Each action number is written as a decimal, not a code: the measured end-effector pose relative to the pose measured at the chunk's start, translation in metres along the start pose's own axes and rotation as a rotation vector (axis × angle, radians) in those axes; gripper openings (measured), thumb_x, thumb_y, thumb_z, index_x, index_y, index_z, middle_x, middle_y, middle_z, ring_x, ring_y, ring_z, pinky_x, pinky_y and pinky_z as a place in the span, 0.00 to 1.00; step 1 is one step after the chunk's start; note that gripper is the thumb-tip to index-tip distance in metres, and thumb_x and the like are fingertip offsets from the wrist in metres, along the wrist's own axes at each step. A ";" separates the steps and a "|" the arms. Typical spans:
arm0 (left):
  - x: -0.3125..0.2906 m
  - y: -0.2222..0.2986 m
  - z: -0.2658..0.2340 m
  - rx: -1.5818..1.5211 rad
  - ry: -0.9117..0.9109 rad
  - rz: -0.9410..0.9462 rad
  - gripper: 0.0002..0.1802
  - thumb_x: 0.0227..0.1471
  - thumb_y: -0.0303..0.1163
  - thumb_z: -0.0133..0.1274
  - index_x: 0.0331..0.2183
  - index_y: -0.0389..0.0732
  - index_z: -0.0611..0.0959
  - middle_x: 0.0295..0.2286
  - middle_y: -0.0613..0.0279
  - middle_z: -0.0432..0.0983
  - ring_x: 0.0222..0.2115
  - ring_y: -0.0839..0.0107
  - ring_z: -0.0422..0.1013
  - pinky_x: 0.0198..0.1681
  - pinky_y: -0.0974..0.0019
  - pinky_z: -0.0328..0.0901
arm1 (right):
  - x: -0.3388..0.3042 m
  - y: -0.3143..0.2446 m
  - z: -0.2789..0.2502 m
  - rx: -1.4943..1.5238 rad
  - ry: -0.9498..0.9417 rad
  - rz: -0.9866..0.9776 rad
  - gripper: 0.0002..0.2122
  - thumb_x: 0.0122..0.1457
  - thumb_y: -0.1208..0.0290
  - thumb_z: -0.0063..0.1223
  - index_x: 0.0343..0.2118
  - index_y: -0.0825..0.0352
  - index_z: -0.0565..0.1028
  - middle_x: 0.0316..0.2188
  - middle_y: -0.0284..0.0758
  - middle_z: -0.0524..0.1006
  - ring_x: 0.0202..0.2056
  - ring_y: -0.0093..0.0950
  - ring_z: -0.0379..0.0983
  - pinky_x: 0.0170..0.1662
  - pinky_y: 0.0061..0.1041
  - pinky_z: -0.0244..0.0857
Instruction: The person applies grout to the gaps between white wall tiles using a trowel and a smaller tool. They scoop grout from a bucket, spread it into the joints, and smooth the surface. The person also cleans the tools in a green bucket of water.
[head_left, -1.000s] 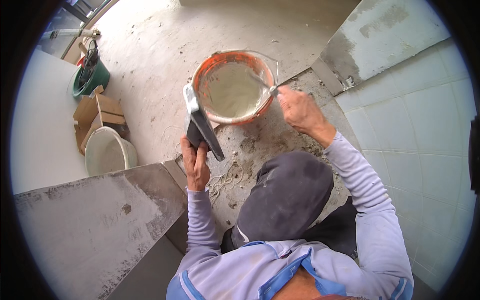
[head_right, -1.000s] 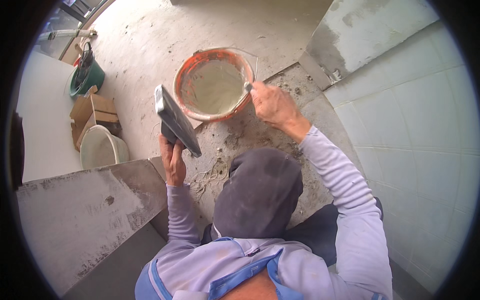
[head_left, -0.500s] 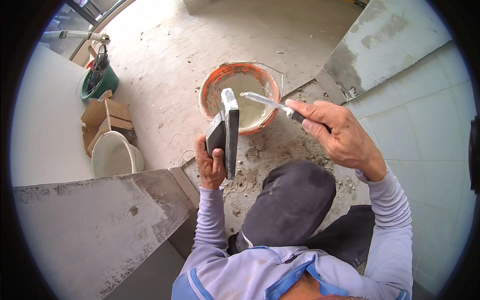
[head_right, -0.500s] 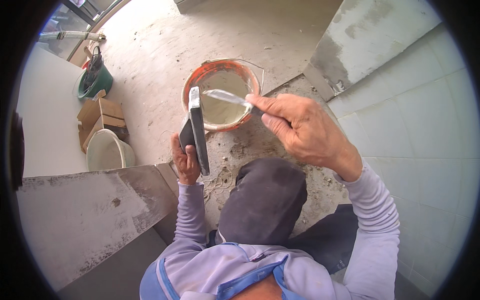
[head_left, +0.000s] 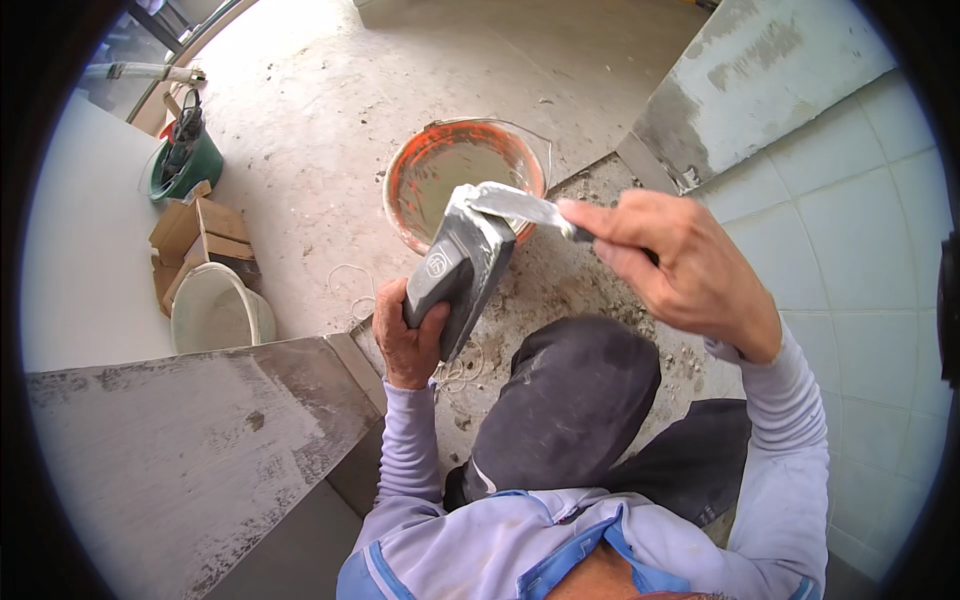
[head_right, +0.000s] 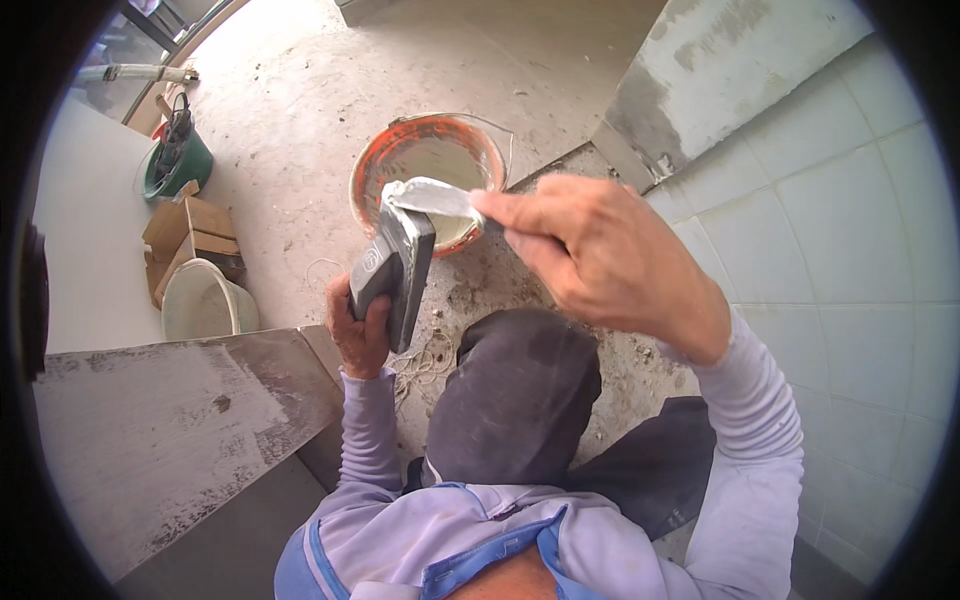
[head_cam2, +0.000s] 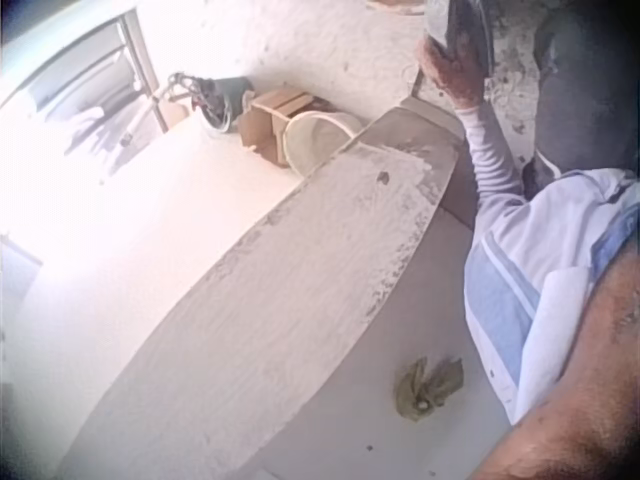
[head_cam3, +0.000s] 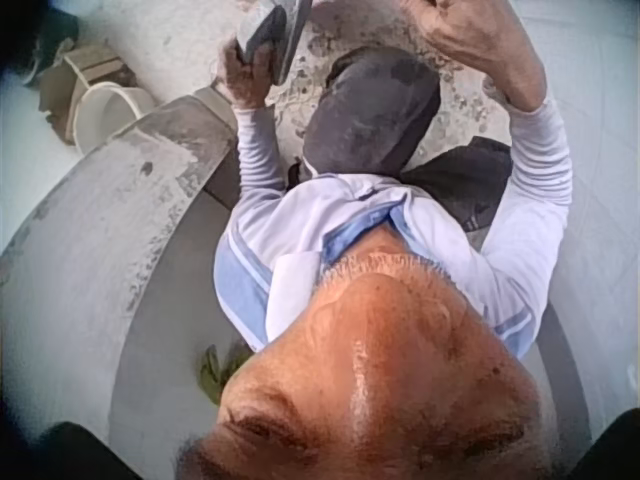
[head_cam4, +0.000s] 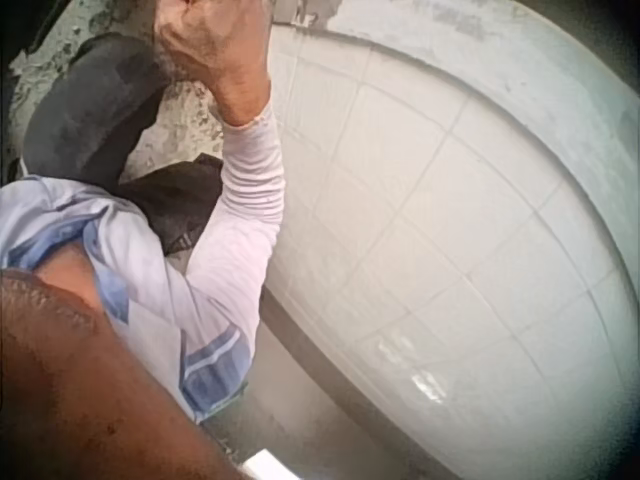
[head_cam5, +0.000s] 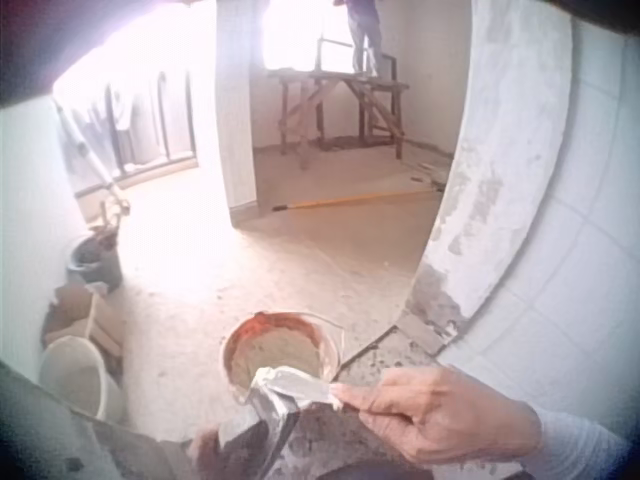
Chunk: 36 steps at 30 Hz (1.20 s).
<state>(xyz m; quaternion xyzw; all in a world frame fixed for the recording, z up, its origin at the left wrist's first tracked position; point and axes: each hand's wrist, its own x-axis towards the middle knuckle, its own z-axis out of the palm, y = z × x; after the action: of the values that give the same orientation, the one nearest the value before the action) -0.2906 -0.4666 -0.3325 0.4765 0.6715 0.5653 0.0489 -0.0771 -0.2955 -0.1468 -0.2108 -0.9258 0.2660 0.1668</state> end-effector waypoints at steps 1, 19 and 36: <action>-0.001 0.004 0.000 -0.012 -0.040 0.065 0.23 0.47 0.43 0.61 0.39 0.36 0.75 0.32 0.57 0.72 0.32 0.66 0.69 0.36 0.65 0.64 | 0.005 0.008 0.004 -0.026 0.007 -0.027 0.12 0.56 0.75 0.50 0.43 0.66 0.77 0.19 0.39 0.71 0.21 0.32 0.67 0.25 0.30 0.60; 0.030 0.023 0.034 0.052 -0.025 0.214 0.25 0.38 0.38 0.66 0.37 0.37 0.76 0.30 0.55 0.73 0.32 0.56 0.70 0.37 0.60 0.64 | -0.078 -0.021 -0.041 -0.047 0.217 0.201 0.20 0.50 0.83 0.54 0.48 0.63 0.76 0.23 0.32 0.68 0.22 0.24 0.62 0.25 0.24 0.59; 0.070 0.107 0.035 0.310 -0.008 0.307 0.20 0.39 0.33 0.65 0.36 0.37 0.79 0.28 0.56 0.72 0.30 0.59 0.70 0.34 0.61 0.64 | -0.136 0.007 -0.028 0.402 0.408 0.473 0.17 0.62 0.69 0.46 0.53 0.67 0.70 0.25 0.31 0.73 0.22 0.19 0.65 0.24 0.19 0.61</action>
<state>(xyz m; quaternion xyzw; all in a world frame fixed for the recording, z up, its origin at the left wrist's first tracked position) -0.2451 -0.4030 -0.2257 0.5771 0.6700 0.4541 -0.1089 0.0538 -0.3432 -0.1551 -0.4308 -0.7284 0.4261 0.3199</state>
